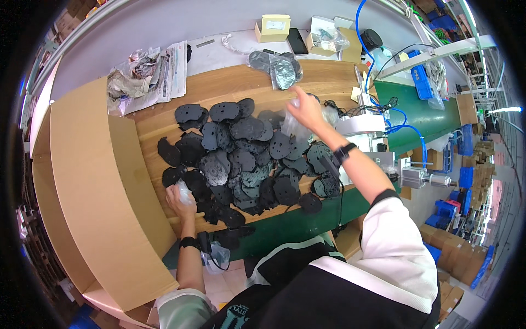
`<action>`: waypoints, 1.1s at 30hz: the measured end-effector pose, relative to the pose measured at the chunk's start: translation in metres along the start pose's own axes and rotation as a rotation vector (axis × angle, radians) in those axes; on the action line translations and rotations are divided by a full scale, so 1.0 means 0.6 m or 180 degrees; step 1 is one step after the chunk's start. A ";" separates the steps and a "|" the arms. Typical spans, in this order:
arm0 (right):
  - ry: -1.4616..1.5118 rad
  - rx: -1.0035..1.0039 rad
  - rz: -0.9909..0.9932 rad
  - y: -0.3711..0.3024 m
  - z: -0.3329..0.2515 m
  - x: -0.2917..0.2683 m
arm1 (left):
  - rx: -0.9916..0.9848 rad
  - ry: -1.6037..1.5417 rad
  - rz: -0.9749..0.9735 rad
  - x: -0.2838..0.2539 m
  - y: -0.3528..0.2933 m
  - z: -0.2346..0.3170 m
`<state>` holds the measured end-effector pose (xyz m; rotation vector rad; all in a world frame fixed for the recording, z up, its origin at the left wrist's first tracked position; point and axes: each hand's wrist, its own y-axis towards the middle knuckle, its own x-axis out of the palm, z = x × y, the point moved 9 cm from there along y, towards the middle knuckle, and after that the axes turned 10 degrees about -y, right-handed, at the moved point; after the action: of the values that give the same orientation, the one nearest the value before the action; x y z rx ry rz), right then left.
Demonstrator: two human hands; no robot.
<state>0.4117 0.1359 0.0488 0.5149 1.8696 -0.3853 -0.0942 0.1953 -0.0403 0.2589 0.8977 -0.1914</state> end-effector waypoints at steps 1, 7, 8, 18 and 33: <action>-0.0173 0.0161 -0.0205 0.034 0.005 0.011 | 0.0015 0.0009 0.0021 0.001 0.001 -0.001; -0.1014 0.0276 -0.0116 0.225 0.007 0.029 | 0.0024 0.0084 -0.0002 0.003 0.001 0.002; -0.1100 0.0401 -0.0152 0.245 0.021 0.038 | 0.0033 0.0034 -0.0015 0.004 0.003 0.002; -0.0288 -0.0681 -0.0176 0.129 -0.054 0.089 | -0.0065 -0.0021 0.0057 0.004 -0.003 -0.010; 0.0469 -0.0929 -0.0828 0.215 -0.123 0.063 | -0.0032 0.0106 0.0052 0.007 0.002 -0.016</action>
<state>0.4089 0.2889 0.0359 0.1045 2.0993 -0.2425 -0.0983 0.1990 -0.0490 0.2607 0.9291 -0.1679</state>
